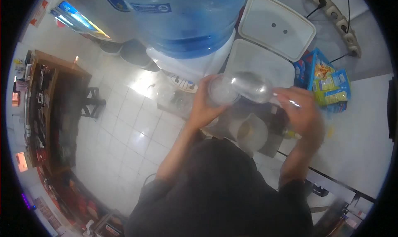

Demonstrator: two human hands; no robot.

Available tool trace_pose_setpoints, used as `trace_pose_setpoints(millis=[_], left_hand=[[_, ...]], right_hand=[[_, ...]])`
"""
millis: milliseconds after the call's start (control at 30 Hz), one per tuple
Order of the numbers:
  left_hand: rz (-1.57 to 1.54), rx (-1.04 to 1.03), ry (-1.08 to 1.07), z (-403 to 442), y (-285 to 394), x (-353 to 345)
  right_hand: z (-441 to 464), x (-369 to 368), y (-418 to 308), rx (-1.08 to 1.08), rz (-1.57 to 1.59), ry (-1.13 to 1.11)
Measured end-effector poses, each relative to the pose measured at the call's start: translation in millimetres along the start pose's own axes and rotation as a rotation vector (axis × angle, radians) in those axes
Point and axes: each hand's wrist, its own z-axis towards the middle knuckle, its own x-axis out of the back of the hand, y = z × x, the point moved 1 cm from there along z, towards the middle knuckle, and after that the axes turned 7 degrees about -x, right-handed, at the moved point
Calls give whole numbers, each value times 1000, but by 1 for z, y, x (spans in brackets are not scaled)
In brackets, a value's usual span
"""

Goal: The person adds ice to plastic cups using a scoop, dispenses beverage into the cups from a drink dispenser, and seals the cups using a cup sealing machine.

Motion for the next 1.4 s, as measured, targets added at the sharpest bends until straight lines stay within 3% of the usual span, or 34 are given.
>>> trace_pose_setpoints(millis=[67,267,400,567,600,667,900,967,1000,1200,1300,1400], left_hand=[[26,-12,0,0,3,6],[34,-22,-55,5,16,19],[56,-12,-57,6,21,27],[-46,0,-74,8,15,34],[-43,-10,-93,7,14,36],[-40,-4,-86,4,12,43],[-47,84,-24,0,19,80],[-10,56,72,-6,15,107],[14,28,155,-12,12,125],[595,69,412,-43,-67,246],[574,69,500,-55,-147,281],[778,71,378,-60,-207,298]], right_hand=[[-1,2,-3,-96,175,139],[8,-6,-13,-4,50,-77],[7,-4,-11,-124,185,86],[16,-13,-3,-84,122,-148],[14,-14,0,-81,121,-153],[5,-13,8,-232,240,84],[7,-12,13,-246,232,-23],[2,-15,45,-432,232,164],[5,-19,64,-572,265,144],[7,-60,156,-598,-32,129],[-1,-76,179,-537,-106,167],[3,-76,177,-538,-157,131]])
